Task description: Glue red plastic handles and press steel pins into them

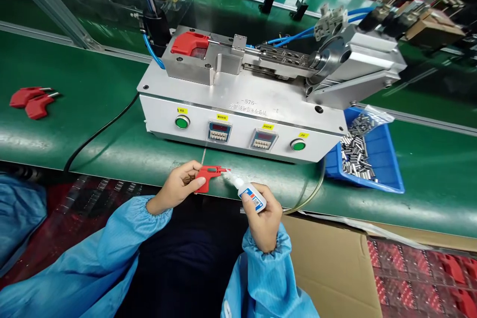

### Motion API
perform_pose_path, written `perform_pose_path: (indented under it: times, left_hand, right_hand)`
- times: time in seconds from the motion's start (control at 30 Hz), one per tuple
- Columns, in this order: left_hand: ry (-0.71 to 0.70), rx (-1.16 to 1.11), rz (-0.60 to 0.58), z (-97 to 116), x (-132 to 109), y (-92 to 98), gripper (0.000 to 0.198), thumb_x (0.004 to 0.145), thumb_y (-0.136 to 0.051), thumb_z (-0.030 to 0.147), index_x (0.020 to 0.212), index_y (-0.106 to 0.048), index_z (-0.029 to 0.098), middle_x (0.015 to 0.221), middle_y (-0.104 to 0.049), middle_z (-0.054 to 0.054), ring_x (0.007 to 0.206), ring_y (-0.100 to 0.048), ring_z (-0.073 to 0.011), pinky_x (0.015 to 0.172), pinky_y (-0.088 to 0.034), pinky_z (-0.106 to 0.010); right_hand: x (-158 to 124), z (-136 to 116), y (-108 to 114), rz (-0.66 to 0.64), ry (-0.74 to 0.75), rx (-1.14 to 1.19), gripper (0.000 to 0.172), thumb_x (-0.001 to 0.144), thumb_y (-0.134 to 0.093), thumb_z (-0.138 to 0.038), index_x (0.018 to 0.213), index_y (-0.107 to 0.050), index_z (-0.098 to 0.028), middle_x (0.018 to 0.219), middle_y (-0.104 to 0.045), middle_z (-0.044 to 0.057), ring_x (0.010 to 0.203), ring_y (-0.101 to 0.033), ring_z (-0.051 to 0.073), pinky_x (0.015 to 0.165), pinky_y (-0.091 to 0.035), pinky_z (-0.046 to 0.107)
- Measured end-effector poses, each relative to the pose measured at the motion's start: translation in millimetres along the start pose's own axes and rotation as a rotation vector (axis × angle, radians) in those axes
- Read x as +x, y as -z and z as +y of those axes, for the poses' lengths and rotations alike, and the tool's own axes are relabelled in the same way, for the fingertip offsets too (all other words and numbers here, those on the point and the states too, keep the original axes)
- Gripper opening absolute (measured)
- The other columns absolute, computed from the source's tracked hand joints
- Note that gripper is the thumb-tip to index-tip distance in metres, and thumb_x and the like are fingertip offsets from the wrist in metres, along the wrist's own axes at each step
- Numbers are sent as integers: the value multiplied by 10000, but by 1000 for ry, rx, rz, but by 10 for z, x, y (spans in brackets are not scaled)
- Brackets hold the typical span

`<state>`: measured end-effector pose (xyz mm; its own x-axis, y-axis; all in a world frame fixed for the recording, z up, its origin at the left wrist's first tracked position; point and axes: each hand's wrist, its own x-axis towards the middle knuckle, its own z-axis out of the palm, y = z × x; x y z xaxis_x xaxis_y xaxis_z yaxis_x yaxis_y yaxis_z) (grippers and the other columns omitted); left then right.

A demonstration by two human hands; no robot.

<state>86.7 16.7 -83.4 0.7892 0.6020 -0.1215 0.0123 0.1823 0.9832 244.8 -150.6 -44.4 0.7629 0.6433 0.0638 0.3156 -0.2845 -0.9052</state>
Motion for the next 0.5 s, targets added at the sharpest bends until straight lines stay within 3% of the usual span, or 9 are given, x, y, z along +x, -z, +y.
perform_pose_path:
  times: [0.5]
  left_hand:
    - [-5, -17, 1, 43, 12, 7, 477, 904, -726, 635, 923, -652, 164, 671, -630, 25, 567, -488, -97, 575, -385, -230]
  right_hand:
    - [0, -14, -28, 10, 44, -26, 333, 907, -700, -526, 827, -736, -205, 614, -597, -11, 517, -475, 134, 478, -379, 267]
